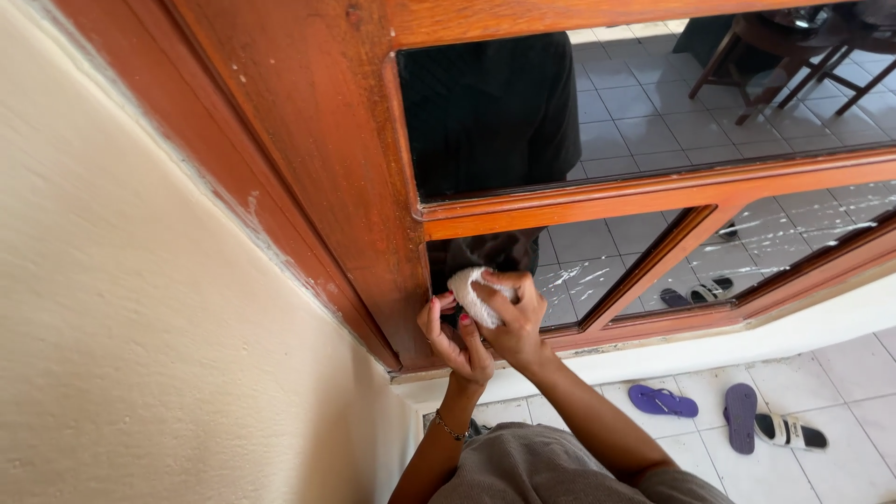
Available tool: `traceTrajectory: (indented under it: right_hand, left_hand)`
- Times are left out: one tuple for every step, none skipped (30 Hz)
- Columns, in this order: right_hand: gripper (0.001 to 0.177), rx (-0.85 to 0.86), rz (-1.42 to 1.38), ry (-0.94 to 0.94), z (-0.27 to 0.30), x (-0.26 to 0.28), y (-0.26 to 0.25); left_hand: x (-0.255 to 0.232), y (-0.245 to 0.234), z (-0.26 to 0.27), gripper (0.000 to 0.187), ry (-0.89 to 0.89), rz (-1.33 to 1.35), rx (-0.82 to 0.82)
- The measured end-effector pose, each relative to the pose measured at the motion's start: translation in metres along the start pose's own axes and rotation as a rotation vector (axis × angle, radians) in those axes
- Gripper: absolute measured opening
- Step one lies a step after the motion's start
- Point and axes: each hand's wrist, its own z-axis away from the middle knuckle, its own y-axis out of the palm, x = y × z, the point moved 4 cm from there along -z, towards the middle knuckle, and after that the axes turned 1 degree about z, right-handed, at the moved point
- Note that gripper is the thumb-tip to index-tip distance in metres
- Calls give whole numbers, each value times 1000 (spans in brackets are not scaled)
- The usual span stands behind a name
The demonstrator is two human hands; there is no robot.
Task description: Cleaning a window pane on a wooden door/frame using a cloth.
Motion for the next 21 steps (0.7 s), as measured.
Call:
traceTrajectory:
  right_hand:
    - [49,3,-6,-7,0,4,1]
    - [49,-3,7,3,1,6,1]
    - [49,-9,19,13,1,8,1]
    - [49,-8,17,14,-3,10,0]
    - [50,0,22,7,-7,12,-1]
    - [51,6,31,-4,-13,12,-2]
    - [51,6,33,-6,-27,17,-3]
    - [51,0,49,-16,-36,23,-5]
    - [50,-6,65,-26,-46,30,-7]
    - [50,-3,65,-19,-51,32,-7]
    - [47,-10,42,-14,-55,36,-8]
    - [44,-23,19,-20,-65,37,-7]
    - [44,-26,19,-24,-60,35,-6]
    - [44,-18,17,-37,-55,33,-4]
    - [44,-11,15,-51,-50,32,-2]
    - [44,-8,7,-54,-39,32,1]
    - [44,22,-8,-37,-28,31,5]
    - [44,46,-18,-27,-19,27,9]
    - [44,42,-20,-35,-20,28,10]
    - [42,26,2,-30,-20,27,9]
    - [40,10,23,-24,-19,27,9]
  left_hand:
    - [-3,-2,0,49,3,-4,-8]
    - [-5,-4,-1,43,-2,-91,5]
    - [-7,-4,-1,39,-7,-179,17]
    - [-3,-8,1,39,-8,-181,17]
    - [0,-9,2,38,-10,-165,49]
    - [5,-9,3,37,-10,-144,79]
    - [-3,-8,-10,37,-9,-142,79]
    - [-15,-8,-20,40,35,-187,109]
    - [-26,-8,-30,42,80,-233,141]
    - [-37,-9,-35,42,74,-236,145]
    - [-48,-10,-41,43,54,-273,174]
    - [-56,-8,-50,45,44,-307,196]
    - [-53,-9,-45,45,49,-306,194]
    - [-51,-10,-39,44,66,-302,180]
    - [-49,-12,-33,43,84,-298,167]
    - [-40,-13,-20,43,84,-304,161]
    - [-31,-16,-7,45,86,-303,134]
    - [-19,-15,3,48,96,-295,105]
    - [-20,-15,3,48,103,-294,99]
    - [-19,-15,5,49,80,-292,113]
    - [-18,-15,6,50,57,-291,127]
